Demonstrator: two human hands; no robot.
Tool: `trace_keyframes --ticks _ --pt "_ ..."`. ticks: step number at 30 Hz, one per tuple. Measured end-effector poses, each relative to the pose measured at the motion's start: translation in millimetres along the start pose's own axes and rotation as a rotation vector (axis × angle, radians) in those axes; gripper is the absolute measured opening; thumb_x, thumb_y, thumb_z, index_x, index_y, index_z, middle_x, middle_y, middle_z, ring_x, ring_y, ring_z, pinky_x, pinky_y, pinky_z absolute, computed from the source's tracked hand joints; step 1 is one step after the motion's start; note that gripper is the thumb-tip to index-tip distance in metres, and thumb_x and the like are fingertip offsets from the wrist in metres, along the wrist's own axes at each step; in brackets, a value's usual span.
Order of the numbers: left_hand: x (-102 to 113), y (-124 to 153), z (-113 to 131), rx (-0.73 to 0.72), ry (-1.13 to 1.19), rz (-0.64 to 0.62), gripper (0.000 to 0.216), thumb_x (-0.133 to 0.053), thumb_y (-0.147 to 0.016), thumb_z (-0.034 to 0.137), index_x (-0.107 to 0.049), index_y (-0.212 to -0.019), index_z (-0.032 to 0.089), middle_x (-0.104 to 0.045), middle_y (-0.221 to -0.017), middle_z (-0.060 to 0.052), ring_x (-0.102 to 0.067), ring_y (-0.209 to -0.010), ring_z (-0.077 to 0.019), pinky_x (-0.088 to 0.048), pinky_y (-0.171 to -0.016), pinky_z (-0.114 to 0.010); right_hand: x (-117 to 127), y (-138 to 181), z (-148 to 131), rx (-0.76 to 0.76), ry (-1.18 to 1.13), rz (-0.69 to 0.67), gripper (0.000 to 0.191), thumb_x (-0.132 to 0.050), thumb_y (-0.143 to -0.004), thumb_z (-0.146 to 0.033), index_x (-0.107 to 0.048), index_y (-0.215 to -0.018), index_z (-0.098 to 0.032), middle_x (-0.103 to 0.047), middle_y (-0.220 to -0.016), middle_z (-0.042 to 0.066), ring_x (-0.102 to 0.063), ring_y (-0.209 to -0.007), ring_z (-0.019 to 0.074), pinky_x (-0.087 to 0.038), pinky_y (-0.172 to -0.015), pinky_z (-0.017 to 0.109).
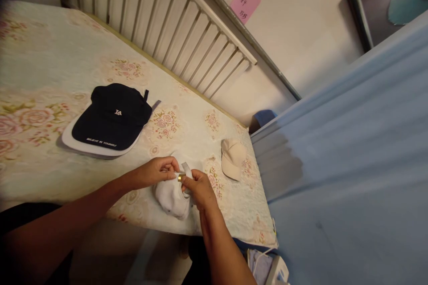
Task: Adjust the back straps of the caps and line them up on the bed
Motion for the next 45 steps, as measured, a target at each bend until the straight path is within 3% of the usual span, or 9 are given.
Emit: trace_keyframes --ticks 7,16,25,31,37,40,45 --pt "-11 1 5 -0.162 -0.234 0.143 0.022 -0.067 -0.066 0.019 -0.061 -0.088 0.019 -0.063 -0.083 0.002 -0.058 -0.083 -0.0172 -0.043 -0.077 -0.029 0 -3 6 -0.071 -0.219 -0.024 0.026 -0.074 -0.059 -0.032 -0.055 -0.051 -0.015 -0.053 -0.045 -0.003 -0.039 -0.040 0.0068 -0.025 -0.045 0.022" --pt "-18 3 3 -0.243 -0.455 0.258 0.008 -0.061 -0.076 0.022 -0.059 -0.083 0.019 -0.064 -0.081 0.000 -0.060 -0.080 -0.0179 -0.044 -0.074 -0.030 -4 -5 6 -0.026 -0.278 -0.040 0.029 -0.076 -0.061 -0.033 -0.056 -0.050 -0.015 -0.055 -0.047 -0.002 -0.040 -0.043 0.0073 -0.025 -0.045 0.021" --pt "-18 3 -3 -0.368 -0.620 0.305 0.012 -0.054 -0.087 0.029 -0.059 -0.088 0.018 -0.065 -0.084 -0.004 -0.059 -0.082 -0.0198 -0.043 -0.077 -0.033 -7 -4 3 0.044 -0.262 -0.068 0.029 -0.077 -0.064 -0.035 -0.058 -0.053 -0.015 -0.055 -0.051 -0.002 -0.043 -0.047 0.0080 -0.027 -0.048 0.021" --pt "-20 4 -1 -0.352 -0.578 0.262 0.008 -0.057 -0.084 0.023 -0.060 -0.088 0.018 -0.067 -0.084 -0.004 -0.060 -0.083 -0.0194 -0.044 -0.077 -0.031 -11 -4 4 0.059 -0.259 -0.069 0.030 -0.077 -0.064 -0.038 -0.060 -0.055 -0.016 -0.058 -0.053 -0.001 -0.045 -0.049 0.0092 -0.031 -0.050 0.022" --pt "-20 5 3 -0.316 -0.540 0.270 0.008 -0.053 -0.083 0.021 -0.060 -0.088 0.019 -0.067 -0.084 -0.001 -0.060 -0.081 -0.0176 -0.043 -0.077 -0.030 -7 -5 4 0.132 -0.289 -0.024 0.035 -0.063 -0.078 -0.048 -0.066 -0.069 -0.014 -0.061 -0.048 0.000 -0.052 -0.049 0.0111 -0.040 -0.057 0.024" --pt "-16 5 6 -0.280 -0.421 0.285 0.010 -0.051 -0.084 0.022 -0.060 -0.088 0.018 -0.065 -0.083 -0.001 -0.060 -0.079 -0.0163 -0.044 -0.074 -0.029 1 -4 -3 0.134 -0.301 0.024 0.032 -0.064 -0.077 -0.045 -0.066 -0.082 -0.014 -0.066 -0.052 0.002 -0.058 -0.048 0.0131 -0.043 -0.056 0.024" --pt "-4 4 15 -0.262 -0.234 0.337 0.014 -0.053 -0.085 0.029 -0.061 -0.090 0.018 -0.064 -0.082 0.000 -0.058 -0.079 -0.0153 -0.044 -0.074 -0.028 17 6 -24 0.249 -0.360 0.094 0.023 -0.077 -0.069 -0.029 -0.064 -0.083 -0.016 -0.073 -0.071 0.003 -0.070 -0.064 0.0159 -0.051 -0.066 0.026"
Point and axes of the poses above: each hand's wrist, its own y-axis away from the middle knuckle, its own x-axis out of the back of the hand, z = x × y, the point moved 2 cm from there along -y, towards the middle knuckle
